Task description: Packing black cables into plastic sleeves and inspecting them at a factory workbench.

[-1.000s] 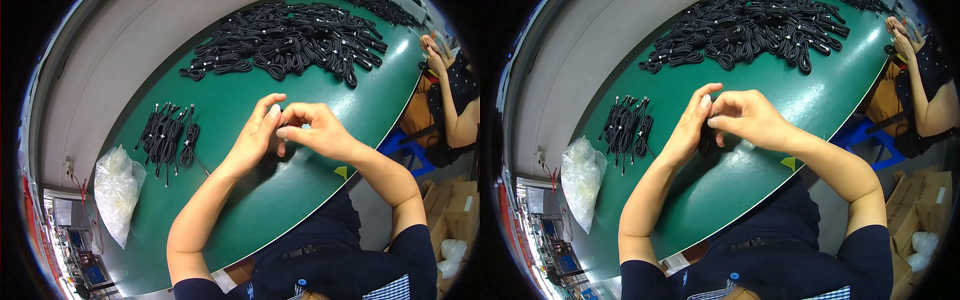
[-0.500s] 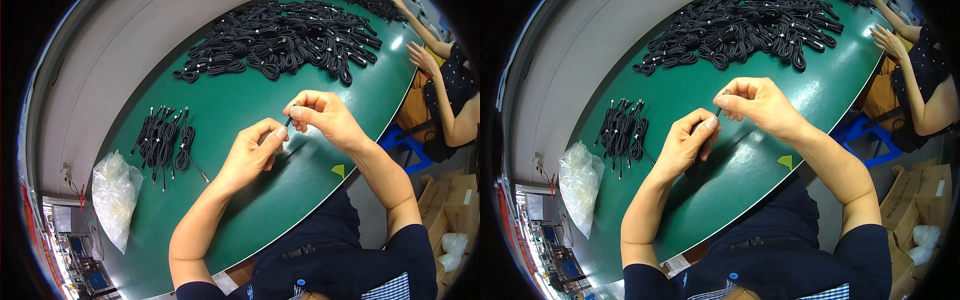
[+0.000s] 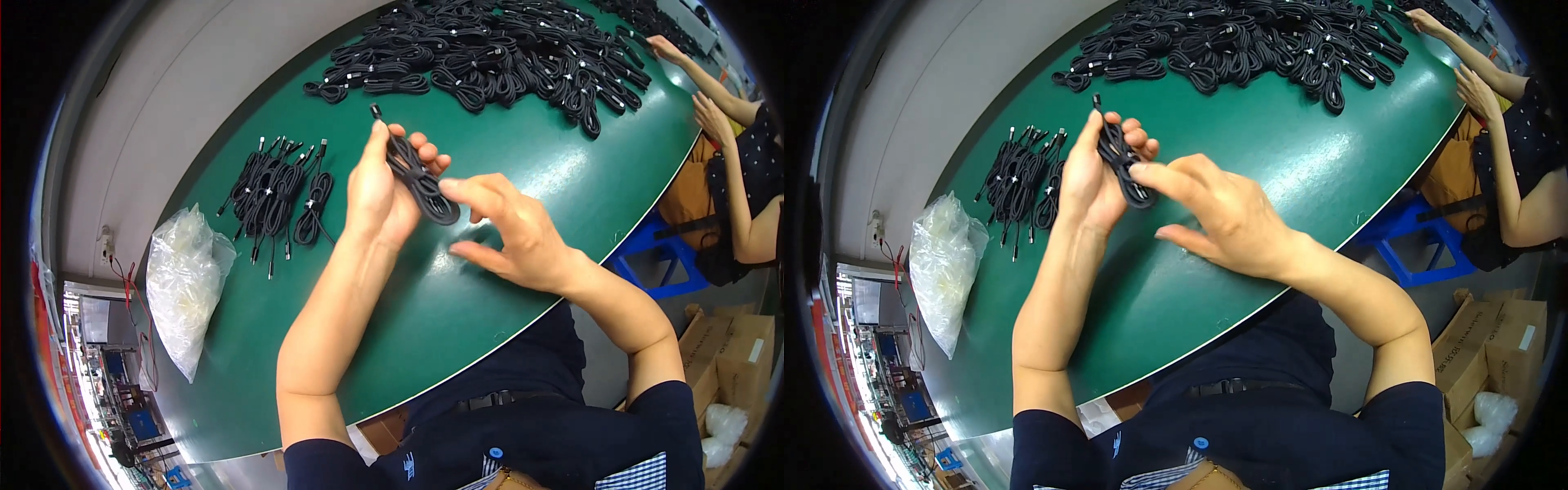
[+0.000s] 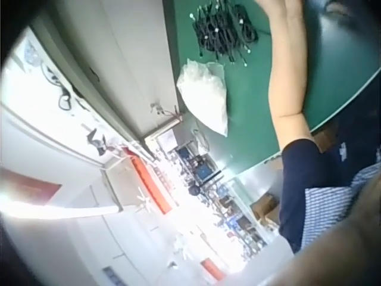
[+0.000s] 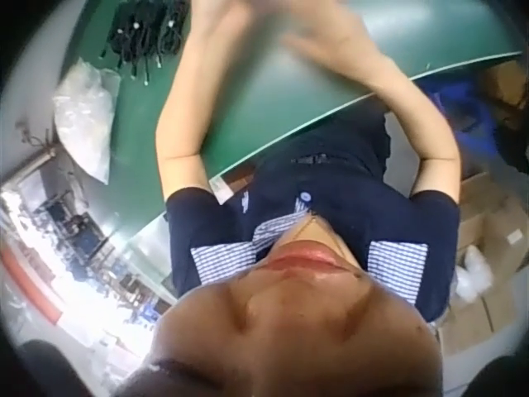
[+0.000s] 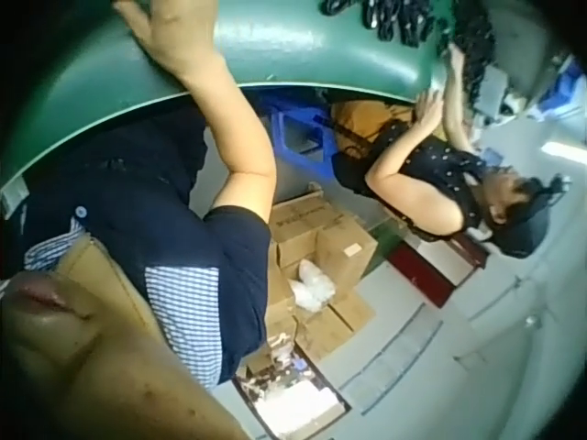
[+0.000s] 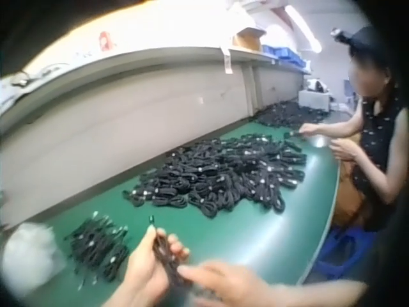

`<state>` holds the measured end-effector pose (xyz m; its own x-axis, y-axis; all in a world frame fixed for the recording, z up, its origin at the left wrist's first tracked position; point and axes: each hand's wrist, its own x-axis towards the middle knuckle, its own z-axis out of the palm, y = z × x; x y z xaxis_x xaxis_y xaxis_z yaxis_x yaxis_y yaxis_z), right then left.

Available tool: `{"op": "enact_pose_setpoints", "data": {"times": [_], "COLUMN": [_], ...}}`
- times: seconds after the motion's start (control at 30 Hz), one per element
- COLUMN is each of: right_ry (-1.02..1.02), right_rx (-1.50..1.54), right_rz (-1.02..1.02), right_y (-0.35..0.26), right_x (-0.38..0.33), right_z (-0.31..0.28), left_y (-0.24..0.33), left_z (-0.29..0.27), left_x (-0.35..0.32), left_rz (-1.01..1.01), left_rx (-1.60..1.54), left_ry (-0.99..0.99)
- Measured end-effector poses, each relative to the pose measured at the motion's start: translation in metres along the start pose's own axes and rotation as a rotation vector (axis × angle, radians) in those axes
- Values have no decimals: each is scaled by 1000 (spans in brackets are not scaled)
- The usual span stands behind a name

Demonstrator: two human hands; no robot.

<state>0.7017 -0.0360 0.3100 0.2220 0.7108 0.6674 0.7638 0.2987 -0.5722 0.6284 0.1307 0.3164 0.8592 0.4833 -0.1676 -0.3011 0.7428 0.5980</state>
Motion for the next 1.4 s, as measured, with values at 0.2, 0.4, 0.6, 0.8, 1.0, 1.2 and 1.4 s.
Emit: {"op": "enact_pose_setpoints", "data": {"times": [0.2, 0.4, 0.6, 0.8, 1.0, 1.2, 1.4], "right_ry": [195, 74, -115, 171, 235, 229, 45], "right_rx": [381, 975, 1211, 588, -232, -234, 342], "right_rz": [393, 699, 705, 465, 1, -162, 330], "right_y": [11, 55, 43, 28, 18, 6, -3], "right_x": [24, 24, 29, 27, 22, 19, 9], "right_z": [-27, -44, -39, -26, -17, -9, -8], "left_y": [-3, 9, 6, -10, -17, -17, -11], "left_z": [0, 10, 35, 16, 19, 5, 2], "left_x": [-21, -37, -33, -24, -35, -39, -49], "left_rz": [-391, -157, -209, -111, -187, -304, -232], "left_rx": [422, 1527, 778, 757, 464, 315, 626], "left_ry": [-251, -204, -417, -194, -195, -238, -198]}}
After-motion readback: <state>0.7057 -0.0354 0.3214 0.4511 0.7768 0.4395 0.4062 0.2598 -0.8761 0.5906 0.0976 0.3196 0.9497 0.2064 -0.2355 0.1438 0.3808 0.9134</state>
